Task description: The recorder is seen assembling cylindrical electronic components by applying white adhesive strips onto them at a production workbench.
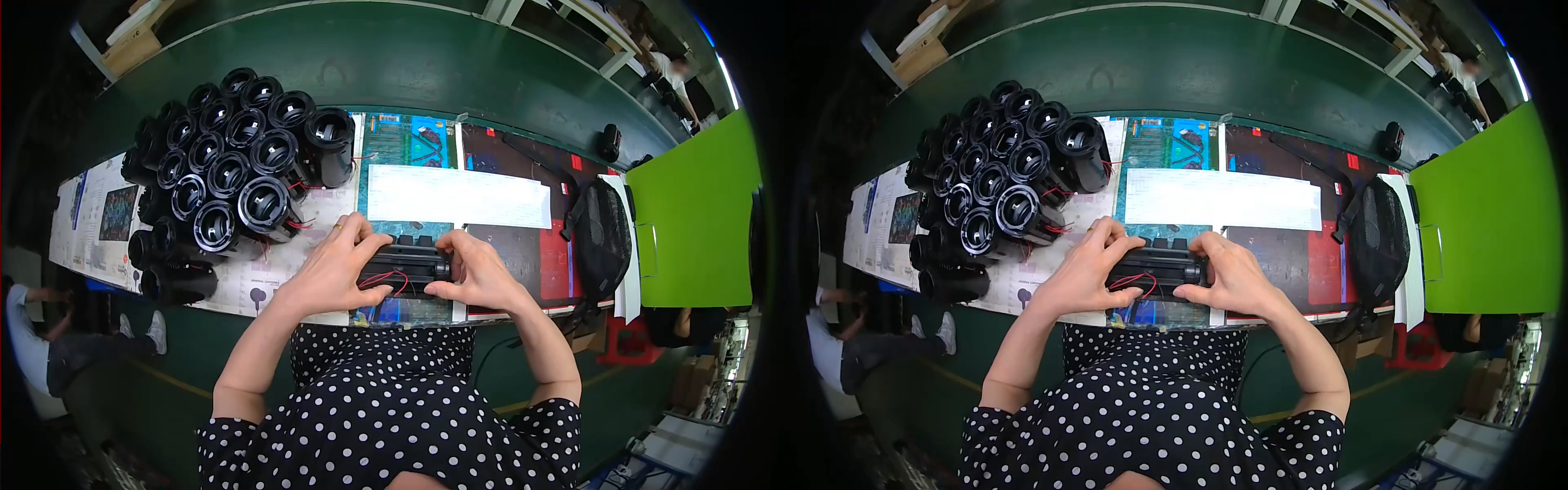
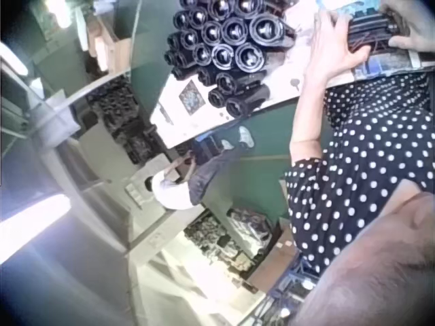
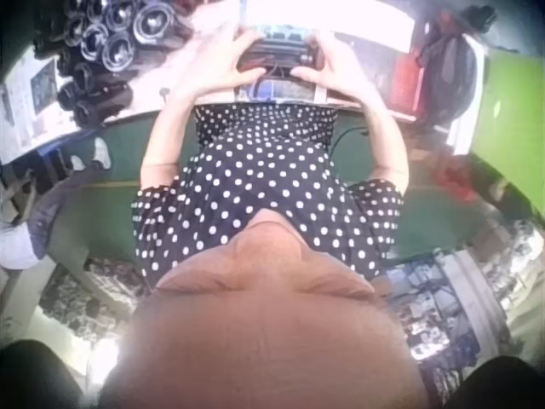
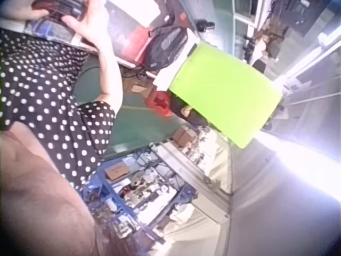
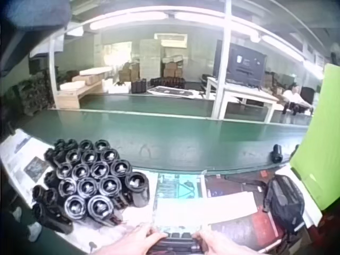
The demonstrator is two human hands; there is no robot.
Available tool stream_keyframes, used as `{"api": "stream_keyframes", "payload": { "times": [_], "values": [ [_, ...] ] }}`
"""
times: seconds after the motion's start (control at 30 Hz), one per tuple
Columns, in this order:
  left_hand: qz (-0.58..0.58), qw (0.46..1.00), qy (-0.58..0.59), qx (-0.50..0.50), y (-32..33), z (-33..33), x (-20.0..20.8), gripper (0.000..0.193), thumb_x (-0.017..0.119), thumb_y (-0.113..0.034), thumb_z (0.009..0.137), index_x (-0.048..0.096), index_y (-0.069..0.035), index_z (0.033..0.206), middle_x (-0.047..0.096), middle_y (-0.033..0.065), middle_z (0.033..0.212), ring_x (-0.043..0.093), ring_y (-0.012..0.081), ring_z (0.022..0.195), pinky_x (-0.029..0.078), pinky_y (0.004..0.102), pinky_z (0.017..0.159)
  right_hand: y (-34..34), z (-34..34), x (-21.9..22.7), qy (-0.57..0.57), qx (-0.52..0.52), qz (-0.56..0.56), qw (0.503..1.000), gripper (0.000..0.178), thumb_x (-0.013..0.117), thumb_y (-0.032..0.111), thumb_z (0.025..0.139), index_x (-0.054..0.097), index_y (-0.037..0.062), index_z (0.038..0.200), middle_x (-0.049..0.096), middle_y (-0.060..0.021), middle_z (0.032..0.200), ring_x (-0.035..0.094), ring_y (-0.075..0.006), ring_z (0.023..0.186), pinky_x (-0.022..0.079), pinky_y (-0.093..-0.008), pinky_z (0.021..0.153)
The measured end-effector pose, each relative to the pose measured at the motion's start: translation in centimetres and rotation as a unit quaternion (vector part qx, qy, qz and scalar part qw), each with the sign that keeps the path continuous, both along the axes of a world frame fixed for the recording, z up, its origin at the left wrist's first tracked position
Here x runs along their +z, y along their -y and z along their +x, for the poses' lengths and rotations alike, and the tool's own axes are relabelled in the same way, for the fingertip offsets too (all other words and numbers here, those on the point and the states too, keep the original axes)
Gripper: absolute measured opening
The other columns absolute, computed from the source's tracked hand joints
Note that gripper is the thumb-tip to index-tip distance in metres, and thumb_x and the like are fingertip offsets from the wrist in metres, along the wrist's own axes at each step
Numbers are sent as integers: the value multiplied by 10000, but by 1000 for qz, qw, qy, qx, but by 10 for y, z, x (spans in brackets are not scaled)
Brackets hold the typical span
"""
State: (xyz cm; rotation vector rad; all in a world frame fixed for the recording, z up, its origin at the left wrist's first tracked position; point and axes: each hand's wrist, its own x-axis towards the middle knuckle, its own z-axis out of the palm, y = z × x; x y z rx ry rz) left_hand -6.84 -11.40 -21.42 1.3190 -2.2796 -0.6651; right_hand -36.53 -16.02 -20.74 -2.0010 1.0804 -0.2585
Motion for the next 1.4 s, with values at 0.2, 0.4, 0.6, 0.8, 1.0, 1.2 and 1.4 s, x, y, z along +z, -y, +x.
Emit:
{"api": "stream_keyframes", "payload": {
  "times": [0.2, 0.4, 0.6, 0.8, 1.0, 1.2, 1.4],
  "values": [
    [22, 999, -13, -23, 13, 2, -5, 747, 915, -324, 726, 662, -57, 1376, 581, 151, 1189, 591, 362, 1149, 528, 473, 991, 1, -3, -20, 44, 19, -78, 996, 703, 892, 510, 831, 619, -7, 1221, 709, -207, 1089, 722, -338, 833, 577, -461, 779],
    [-49, 997, 56, 11, -4, 2, 25, 1093, 936, -571, 676, 544, -19, 1534, 592, 183, 1344, 563, 403, 1260, 466, 523, 1069, 8, -49, -10, 132, -136, -195, 962, 536, 837, 277, 921, 631, -9, 1325, 701, -202, 1204, 727, -383, 1031, 585, -477, 882],
    [-14, 995, 24, -92, 35, -58, 70, 651, 801, -439, 942, 635, 1, 1393, 661, 205, 1190, 646, 408, 1123, 538, 474, 979, 52, -127, -72, -155, -337, -316, 873, 558, 823, 200, 883, 618, -52, 1338, 608, -250, 1411, 583, -445, 1255, 488, -502, 1078],
    [23, 964, 170, -201, 128, -172, 17, 642, 778, -391, 975, 589, 23, 1428, 664, 267, 1209, 694, 440, 1140, 583, 509, 947, 61, -127, -63, -207, -323, -340, 858, 482, 796, 207, 902, 669, 33, 1334, 685, -155, 1233, 664, -376, 1143, 559, -510, 949],
    [-24, 963, 209, -169, 174, -228, -32, 839, 744, -499, 991, 427, -68, 1637, 688, 284, 1273, 738, 441, 1098, 600, 506, 924, 113, -158, -50, -145, -254, -361, 885, 333, 727, 124, 930, 744, 174, 1260, 704, -104, 1085, 747, -372, 934, 608, -494, 808],
    [-31, 956, 243, -162, 173, -236, -29, 895, 712, -602, 984, 403, -126, 1675, 738, 246, 1206, 752, 385, 1111, 615, 459, 913, 135, -170, -54, -124, -178, -391, 895, 126, 724, 130, 916, 787, 131, 1025, 715, -50, 1095, 752, -314, 928, 602, -458, 768],
    [-6, 952, 267, -146, 176, -243, -22, 906, 673, -675, 977, 400, -186, 1689, 769, 222, 1133, 776, 387, 1051, 625, 474, 888, 136, -164, -64, -71, -154, -482, 860, 44, 743, 70, 841, 715, 85, 871, 739, -12, 1140, 726, -261, 972, 592, -438, 751]
  ]
}}
